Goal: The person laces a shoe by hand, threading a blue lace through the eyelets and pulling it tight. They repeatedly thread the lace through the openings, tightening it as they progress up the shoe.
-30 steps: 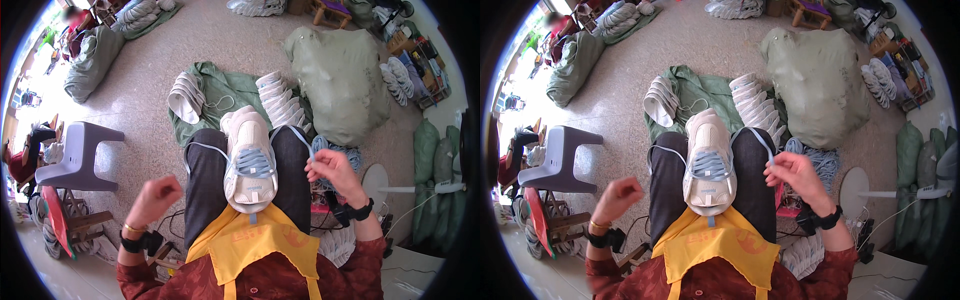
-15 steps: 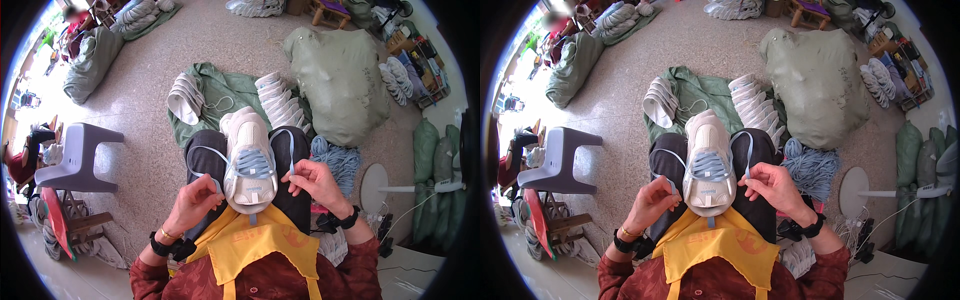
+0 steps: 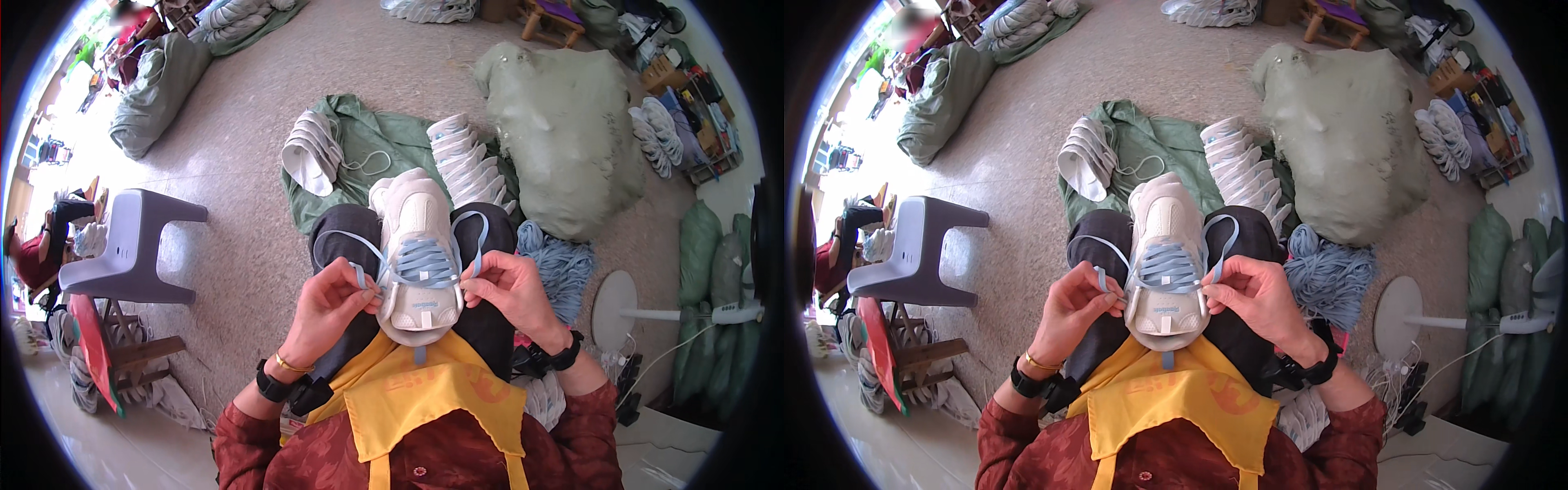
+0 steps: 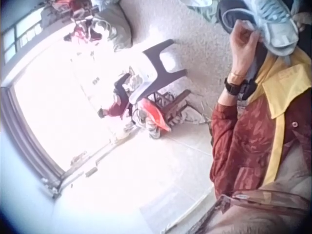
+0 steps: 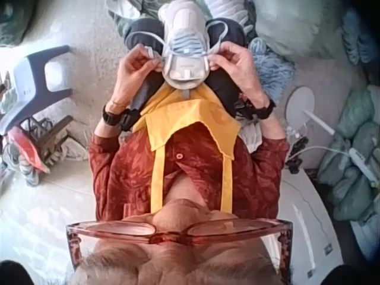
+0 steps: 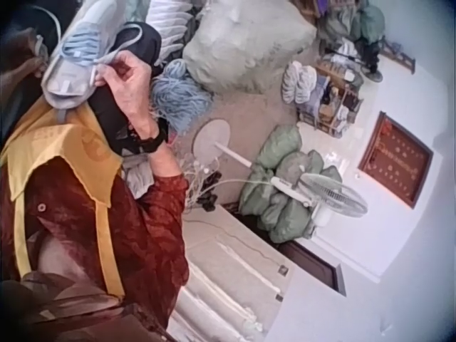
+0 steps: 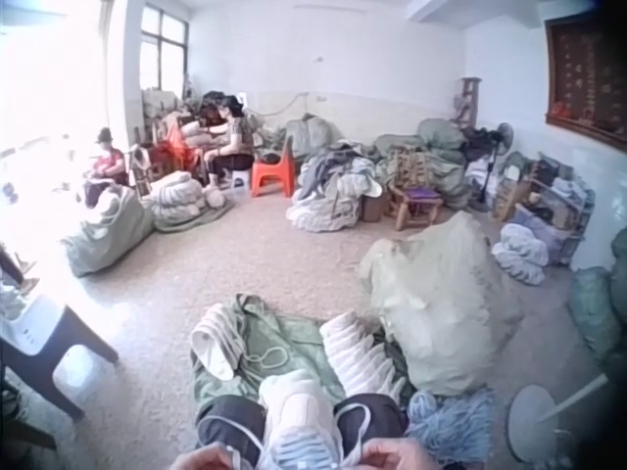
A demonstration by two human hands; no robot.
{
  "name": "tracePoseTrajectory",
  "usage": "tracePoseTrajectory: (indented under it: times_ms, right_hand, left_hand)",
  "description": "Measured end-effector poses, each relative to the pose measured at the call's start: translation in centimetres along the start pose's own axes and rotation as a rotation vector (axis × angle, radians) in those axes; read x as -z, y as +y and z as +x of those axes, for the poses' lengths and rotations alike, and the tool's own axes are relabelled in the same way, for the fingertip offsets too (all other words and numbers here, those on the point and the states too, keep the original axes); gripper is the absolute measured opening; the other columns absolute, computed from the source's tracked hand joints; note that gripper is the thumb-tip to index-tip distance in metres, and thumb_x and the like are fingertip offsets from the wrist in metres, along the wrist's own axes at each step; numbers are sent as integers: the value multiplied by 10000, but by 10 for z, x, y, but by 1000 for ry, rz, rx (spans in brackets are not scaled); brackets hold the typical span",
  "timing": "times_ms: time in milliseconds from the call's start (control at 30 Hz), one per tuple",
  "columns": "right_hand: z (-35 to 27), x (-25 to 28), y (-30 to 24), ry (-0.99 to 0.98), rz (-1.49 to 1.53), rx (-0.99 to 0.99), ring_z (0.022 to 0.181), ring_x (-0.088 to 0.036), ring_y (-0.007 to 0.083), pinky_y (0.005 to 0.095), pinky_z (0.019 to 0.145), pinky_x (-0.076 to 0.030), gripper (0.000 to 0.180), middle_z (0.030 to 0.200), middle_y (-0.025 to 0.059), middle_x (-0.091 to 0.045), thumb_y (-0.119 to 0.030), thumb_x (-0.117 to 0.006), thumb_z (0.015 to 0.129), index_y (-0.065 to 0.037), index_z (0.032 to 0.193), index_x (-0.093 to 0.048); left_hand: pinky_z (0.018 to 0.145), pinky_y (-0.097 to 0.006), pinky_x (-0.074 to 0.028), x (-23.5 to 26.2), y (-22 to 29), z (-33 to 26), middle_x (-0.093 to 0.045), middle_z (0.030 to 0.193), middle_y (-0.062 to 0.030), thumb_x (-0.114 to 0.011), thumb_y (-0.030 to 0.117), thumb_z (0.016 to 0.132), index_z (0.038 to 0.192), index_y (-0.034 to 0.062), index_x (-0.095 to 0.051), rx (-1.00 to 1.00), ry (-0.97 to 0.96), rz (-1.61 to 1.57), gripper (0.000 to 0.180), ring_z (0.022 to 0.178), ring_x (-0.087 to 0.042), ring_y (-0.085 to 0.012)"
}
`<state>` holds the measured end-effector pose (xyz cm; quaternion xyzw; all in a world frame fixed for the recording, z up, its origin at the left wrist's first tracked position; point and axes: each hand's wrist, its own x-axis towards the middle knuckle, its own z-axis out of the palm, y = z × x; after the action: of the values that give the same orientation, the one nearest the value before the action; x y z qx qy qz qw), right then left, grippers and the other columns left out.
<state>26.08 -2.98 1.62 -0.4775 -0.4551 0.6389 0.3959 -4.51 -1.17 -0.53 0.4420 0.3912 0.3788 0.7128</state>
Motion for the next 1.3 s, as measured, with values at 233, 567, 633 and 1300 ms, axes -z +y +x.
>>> tracePoseTrajectory:
  times_ms: [233,567,633,1300]
  right_hand:
    - [3,-2,2,51,0,16,802,-707,91,235,752,-591,92,933,65,-747,-43,-733,974,25,1033,-713]
    - [-6,4,7,123,12,-1,856,-730,136,295,795,-636,77,997,80,-725,-23,-707,982,19,1041,-679]
    - [-8,6,11,132,10,-10,861,-733,142,298,802,-637,77,994,82,-726,-17,-706,981,18,1044,-677]
    - [-2,-4,27,212,122,100,917,-734,136,296,860,-639,41,994,72,-731,24,-705,971,32,1002,-680]
  left_hand:
    - [841,-284,-600,-7,-4,8,-666,1070,-98,-635,-54,1000,975,49,-509,-54,19,-66,165,945,-713,-153]
    - [824,-272,-556,-13,-14,7,-628,980,-48,-651,-144,915,906,17,-530,-200,85,276,202,941,-653,-116]
    - [805,-275,-558,-15,-10,8,-629,956,-53,-654,-148,902,904,12,-538,-234,90,350,197,924,-660,-124]
    - [815,-228,-532,-21,-9,7,-619,1010,-18,-656,-69,970,989,0,-558,-109,119,287,122,915,-619,-65]
